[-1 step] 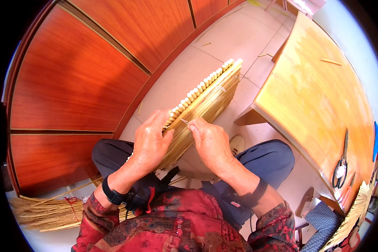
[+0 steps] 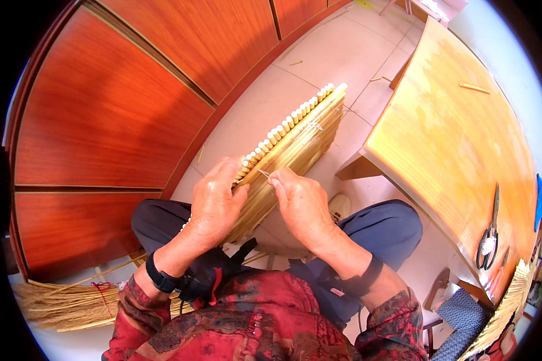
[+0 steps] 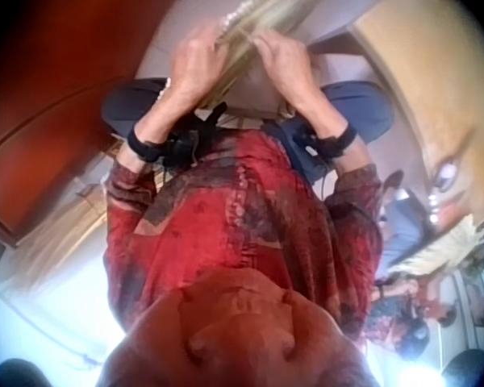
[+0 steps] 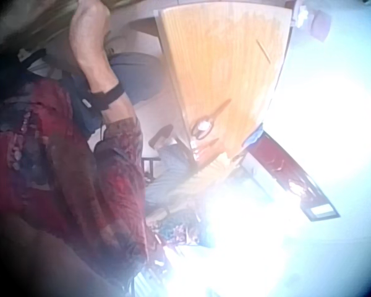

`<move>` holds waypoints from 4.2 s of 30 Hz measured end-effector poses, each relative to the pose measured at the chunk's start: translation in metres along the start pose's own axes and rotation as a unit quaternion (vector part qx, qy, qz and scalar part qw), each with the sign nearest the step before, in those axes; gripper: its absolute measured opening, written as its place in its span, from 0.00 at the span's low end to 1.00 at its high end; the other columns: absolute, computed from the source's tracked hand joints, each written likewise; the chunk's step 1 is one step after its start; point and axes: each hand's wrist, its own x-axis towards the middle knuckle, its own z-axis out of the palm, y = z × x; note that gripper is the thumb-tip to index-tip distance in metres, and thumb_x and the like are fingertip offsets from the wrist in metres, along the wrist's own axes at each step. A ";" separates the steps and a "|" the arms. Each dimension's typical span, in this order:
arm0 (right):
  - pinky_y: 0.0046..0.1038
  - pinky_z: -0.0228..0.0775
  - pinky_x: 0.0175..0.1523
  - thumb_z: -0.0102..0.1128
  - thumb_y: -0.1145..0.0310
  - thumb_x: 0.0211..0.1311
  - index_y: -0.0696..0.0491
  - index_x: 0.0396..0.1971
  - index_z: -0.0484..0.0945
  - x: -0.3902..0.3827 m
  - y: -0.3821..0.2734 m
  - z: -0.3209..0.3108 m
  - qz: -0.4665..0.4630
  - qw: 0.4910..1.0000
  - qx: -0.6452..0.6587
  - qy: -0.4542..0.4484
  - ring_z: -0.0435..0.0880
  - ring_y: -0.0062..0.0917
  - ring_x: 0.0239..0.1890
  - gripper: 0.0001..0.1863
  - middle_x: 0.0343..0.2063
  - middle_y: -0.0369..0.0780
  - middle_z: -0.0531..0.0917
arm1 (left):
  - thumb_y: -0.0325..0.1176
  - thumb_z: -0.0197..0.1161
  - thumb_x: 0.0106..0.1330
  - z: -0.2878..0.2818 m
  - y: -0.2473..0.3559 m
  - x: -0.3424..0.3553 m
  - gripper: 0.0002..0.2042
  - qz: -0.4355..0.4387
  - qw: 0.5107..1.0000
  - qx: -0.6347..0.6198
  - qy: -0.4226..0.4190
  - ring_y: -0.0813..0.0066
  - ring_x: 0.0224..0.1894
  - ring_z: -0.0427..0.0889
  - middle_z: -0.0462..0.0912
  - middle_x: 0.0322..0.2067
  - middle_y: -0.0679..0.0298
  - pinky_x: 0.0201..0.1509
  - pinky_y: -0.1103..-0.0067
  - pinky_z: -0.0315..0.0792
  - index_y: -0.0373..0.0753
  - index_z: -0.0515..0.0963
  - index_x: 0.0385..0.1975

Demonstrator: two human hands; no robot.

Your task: The person weaves together thin bamboo stalks with white thread by hand, inserting the thread through pre-drilled holes in the stalks one by one while holding the growing mat on their lap.

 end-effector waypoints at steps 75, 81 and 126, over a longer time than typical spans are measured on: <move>0.34 0.74 0.35 0.52 0.72 0.59 0.65 0.30 0.75 0.024 0.001 0.007 0.284 0.955 0.090 -0.007 0.83 0.31 0.24 0.10 0.21 0.48 0.82 | 0.22 0.56 0.53 0.024 0.000 0.002 0.14 0.104 0.993 0.004 0.048 0.46 0.37 0.77 0.76 0.37 0.52 0.40 0.59 0.72 0.36 0.70 0.42; 0.33 0.72 0.20 0.46 0.78 0.57 0.67 0.30 0.74 0.028 -0.020 0.007 0.350 0.906 0.240 0.007 0.79 0.31 0.19 0.08 0.20 0.47 0.78 | 0.21 0.54 0.54 0.026 -0.001 -0.001 0.13 0.084 0.996 0.005 0.036 0.46 0.36 0.77 0.75 0.35 0.53 0.38 0.59 0.72 0.36 0.70 0.40; 0.17 0.72 0.28 0.58 0.68 0.65 0.59 0.35 0.81 -0.042 -0.012 0.024 0.161 0.922 0.232 -0.265 0.76 0.12 0.21 0.09 0.20 0.31 0.79 | 0.23 0.63 0.52 -0.053 -0.078 -0.054 0.13 0.395 0.911 0.057 -0.103 0.63 0.42 0.78 0.78 0.35 0.61 0.55 0.68 0.69 0.36 0.75 0.39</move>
